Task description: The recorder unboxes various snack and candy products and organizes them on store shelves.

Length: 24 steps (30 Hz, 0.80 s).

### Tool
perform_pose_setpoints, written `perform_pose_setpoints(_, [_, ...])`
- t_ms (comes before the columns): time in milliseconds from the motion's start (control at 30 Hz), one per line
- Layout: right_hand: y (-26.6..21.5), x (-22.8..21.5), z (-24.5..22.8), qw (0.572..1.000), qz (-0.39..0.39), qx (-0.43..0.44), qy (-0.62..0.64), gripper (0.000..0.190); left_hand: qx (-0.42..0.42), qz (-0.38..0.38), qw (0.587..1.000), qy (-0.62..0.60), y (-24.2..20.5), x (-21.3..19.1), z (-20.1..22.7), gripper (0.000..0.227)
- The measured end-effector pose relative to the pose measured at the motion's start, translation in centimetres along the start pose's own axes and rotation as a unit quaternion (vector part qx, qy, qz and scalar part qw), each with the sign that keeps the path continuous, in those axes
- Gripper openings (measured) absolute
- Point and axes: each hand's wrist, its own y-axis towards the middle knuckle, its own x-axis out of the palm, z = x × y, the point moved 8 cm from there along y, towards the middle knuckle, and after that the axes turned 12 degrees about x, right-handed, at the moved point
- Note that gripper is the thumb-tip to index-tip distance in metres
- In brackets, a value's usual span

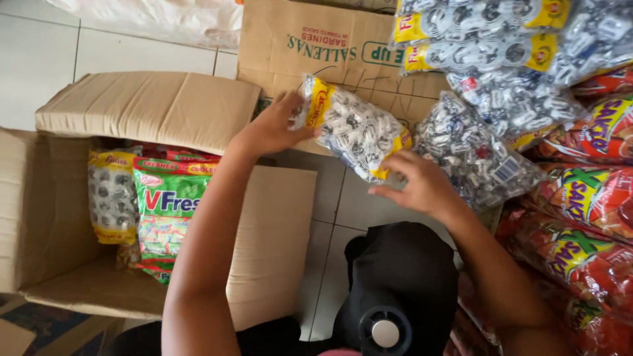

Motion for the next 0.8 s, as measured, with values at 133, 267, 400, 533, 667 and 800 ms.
perform_pose_setpoints(133, [0.5, -1.2, 0.2, 0.995, 0.093, 0.029, -0.011, 0.052, 0.110, 0.067, 0.991, 0.034, 1.5, 0.8, 0.2, 0.070])
perform_pose_setpoints(267, [0.9, -0.6, 1.6, 0.985, 0.160, 0.015, -0.069, 0.031, 0.147, 0.088, 0.963, 0.210, 2.5, 0.7, 2.5, 0.046])
perform_pose_setpoints(400, [1.0, -0.6, 0.9, 0.983, 0.175, 0.012, -0.060, 0.006, 0.150, 0.120, 0.947, 0.258, 1.9, 1.2, 1.7, 0.016])
perform_pose_setpoints(533, [0.8, -2.8, -2.3, 0.979, 0.188, -0.007, -0.073, 0.005, 0.154, 0.159, 0.939, 0.263, -2.3, -1.3, 4.2, 0.012])
perform_pose_setpoints(667, [1.3, -4.6, -9.2, 0.977, 0.186, -0.085, -0.060, 0.009, 0.133, 0.222, 0.939, 0.228, -9.2, -5.5, 8.3, 0.014])
perform_pose_setpoints(800, [3.5, -3.8, -17.9, 0.971, 0.162, -0.171, -0.051, 0.006, 0.118, 0.280, 0.940, 0.156, -18.4, -10.8, 11.5, 0.022])
